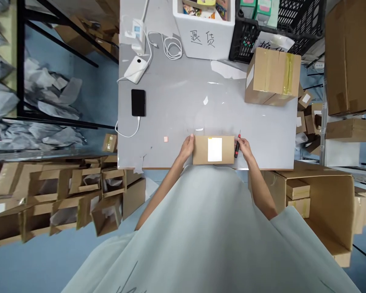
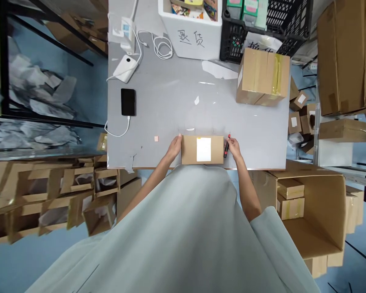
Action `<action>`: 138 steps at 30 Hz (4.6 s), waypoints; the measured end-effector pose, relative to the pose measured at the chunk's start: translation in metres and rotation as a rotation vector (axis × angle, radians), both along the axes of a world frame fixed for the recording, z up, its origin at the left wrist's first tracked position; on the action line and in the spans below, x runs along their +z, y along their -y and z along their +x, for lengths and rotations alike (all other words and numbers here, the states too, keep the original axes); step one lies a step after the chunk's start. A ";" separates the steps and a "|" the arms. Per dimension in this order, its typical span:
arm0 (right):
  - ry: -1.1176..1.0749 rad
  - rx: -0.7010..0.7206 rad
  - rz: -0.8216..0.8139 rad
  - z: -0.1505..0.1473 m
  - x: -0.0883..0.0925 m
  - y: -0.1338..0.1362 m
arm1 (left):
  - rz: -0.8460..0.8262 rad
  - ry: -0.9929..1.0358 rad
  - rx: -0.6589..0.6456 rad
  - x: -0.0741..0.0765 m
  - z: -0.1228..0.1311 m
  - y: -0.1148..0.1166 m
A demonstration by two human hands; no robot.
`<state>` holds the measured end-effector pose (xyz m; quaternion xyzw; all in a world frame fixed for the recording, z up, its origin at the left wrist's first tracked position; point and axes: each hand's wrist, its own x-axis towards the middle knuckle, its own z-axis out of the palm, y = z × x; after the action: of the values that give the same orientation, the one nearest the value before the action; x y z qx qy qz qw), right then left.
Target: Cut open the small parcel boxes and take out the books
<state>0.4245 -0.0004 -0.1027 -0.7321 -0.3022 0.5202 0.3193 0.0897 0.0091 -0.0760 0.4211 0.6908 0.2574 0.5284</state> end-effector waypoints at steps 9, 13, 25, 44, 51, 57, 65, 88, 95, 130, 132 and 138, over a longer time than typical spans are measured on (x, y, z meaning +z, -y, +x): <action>-0.145 -0.080 0.149 -0.008 0.053 0.035 | 0.078 0.013 0.218 0.025 0.008 0.044; -0.117 -0.058 0.198 -0.004 0.069 0.051 | 0.151 0.014 0.223 0.031 0.010 0.067; -0.027 0.028 0.212 -0.002 0.077 0.053 | 0.286 0.095 0.149 0.010 0.009 0.081; 0.542 0.779 0.368 0.009 0.136 0.008 | 0.338 0.141 -0.133 -0.002 -0.015 0.078; 0.850 1.475 0.489 -0.066 0.158 -0.014 | 0.277 0.267 -0.198 -0.005 -0.026 0.070; 0.996 1.682 0.510 -0.112 0.155 -0.026 | 0.323 0.295 -0.200 -0.012 -0.024 0.073; 1.069 1.800 0.412 -0.133 0.175 -0.027 | 0.285 0.387 -0.137 -0.020 -0.017 0.073; 1.249 1.870 0.399 -0.155 0.196 0.002 | 0.327 0.374 -0.210 -0.028 -0.013 0.075; 1.156 1.819 0.471 -0.153 0.184 0.006 | 0.317 0.315 -0.220 -0.027 -0.015 0.075; 0.942 0.972 0.098 0.117 0.125 0.045 | 0.312 -0.217 0.093 0.002 0.039 0.079; 0.742 0.769 0.043 0.102 0.096 0.053 | 0.301 -0.348 0.130 0.009 0.065 0.076; 0.162 0.283 -0.127 0.048 0.026 0.057 | 0.331 -0.539 0.153 0.012 0.075 0.076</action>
<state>0.4725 -0.0572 -0.0766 -0.7405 -0.3937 0.5173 0.1705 0.1648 -0.0672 -0.0639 0.5013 0.7843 0.2843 0.2299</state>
